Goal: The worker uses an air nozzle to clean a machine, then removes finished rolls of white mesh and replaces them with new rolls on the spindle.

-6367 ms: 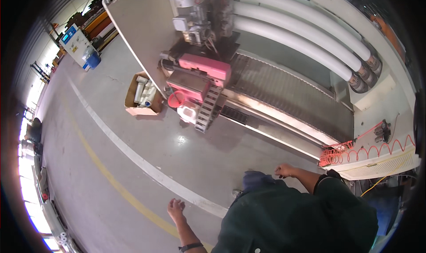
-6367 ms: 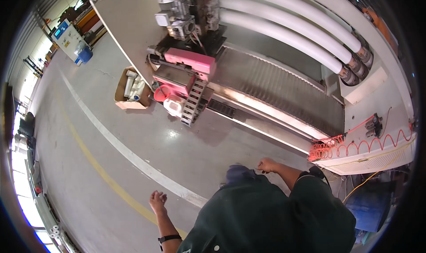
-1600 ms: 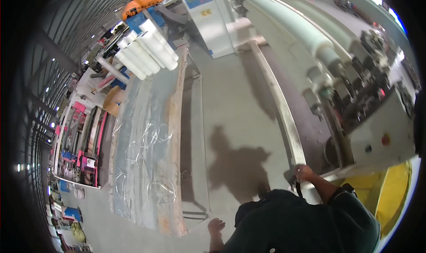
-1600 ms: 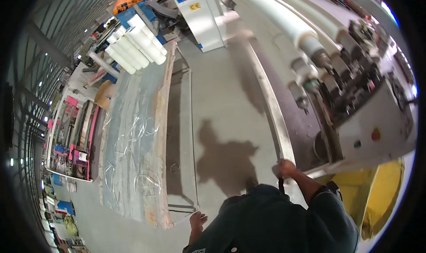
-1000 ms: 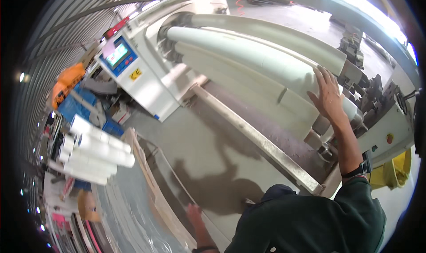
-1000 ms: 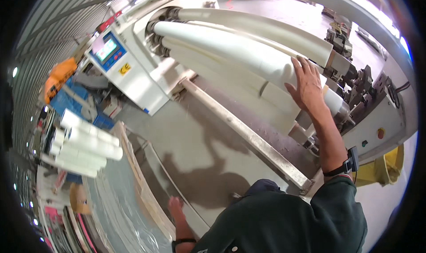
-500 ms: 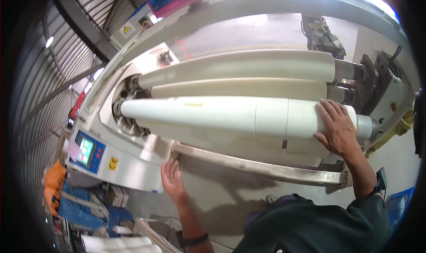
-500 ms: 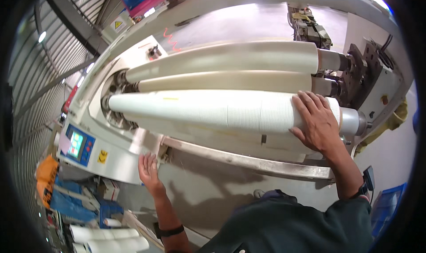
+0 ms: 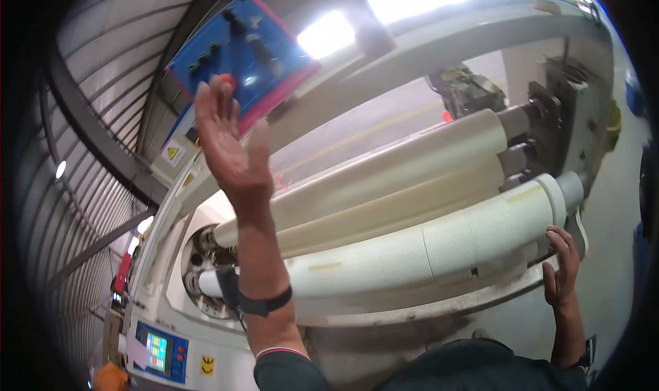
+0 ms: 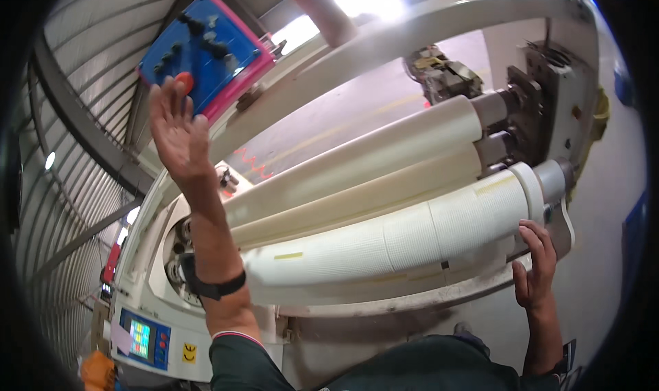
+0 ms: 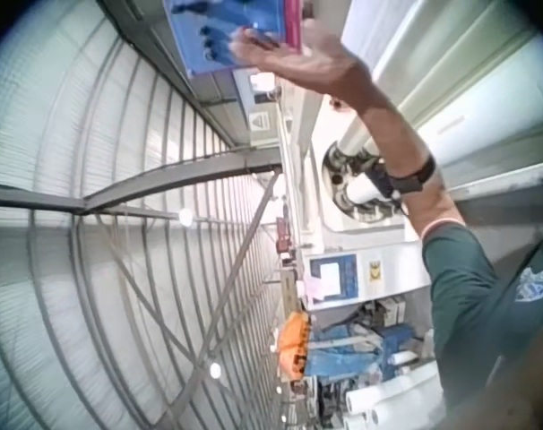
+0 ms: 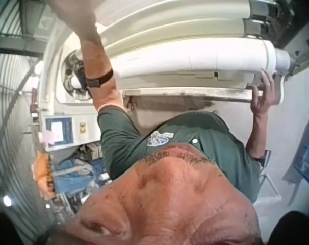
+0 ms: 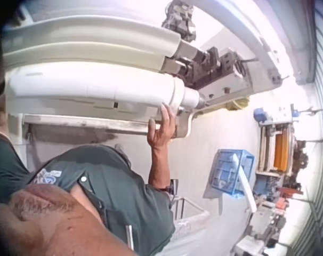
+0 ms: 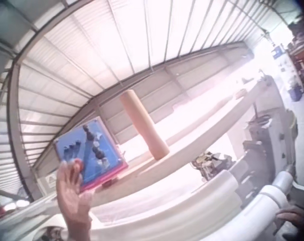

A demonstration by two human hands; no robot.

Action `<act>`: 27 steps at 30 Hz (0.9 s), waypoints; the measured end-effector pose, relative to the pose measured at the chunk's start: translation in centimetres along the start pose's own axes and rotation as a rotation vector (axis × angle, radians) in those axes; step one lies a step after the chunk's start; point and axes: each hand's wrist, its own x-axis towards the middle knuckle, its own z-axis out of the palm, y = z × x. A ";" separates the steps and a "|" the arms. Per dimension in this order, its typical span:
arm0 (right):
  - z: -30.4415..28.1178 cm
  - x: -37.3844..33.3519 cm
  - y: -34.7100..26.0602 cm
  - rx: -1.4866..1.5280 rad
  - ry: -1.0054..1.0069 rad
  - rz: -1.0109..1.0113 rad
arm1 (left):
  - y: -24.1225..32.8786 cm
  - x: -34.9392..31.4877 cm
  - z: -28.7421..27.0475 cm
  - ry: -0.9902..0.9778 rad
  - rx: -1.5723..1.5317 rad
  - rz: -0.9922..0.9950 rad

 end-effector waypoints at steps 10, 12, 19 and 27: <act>-3.4 -6.7 2.7 -0.064 0.007 0.287 | -4.8 6.5 4.5 -0.107 0.105 -0.199; -4.9 -7.6 3.6 -0.069 0.015 0.335 | -6.4 6.2 3.3 -0.148 0.191 -0.146; -8.3 -8.3 8.2 -0.058 -0.001 0.385 | -6.3 6.8 3.6 -0.080 0.146 -0.164; -9.5 -2.0 12.8 -0.164 -0.034 0.181 | -8.4 6.7 2.0 -0.230 0.370 -0.119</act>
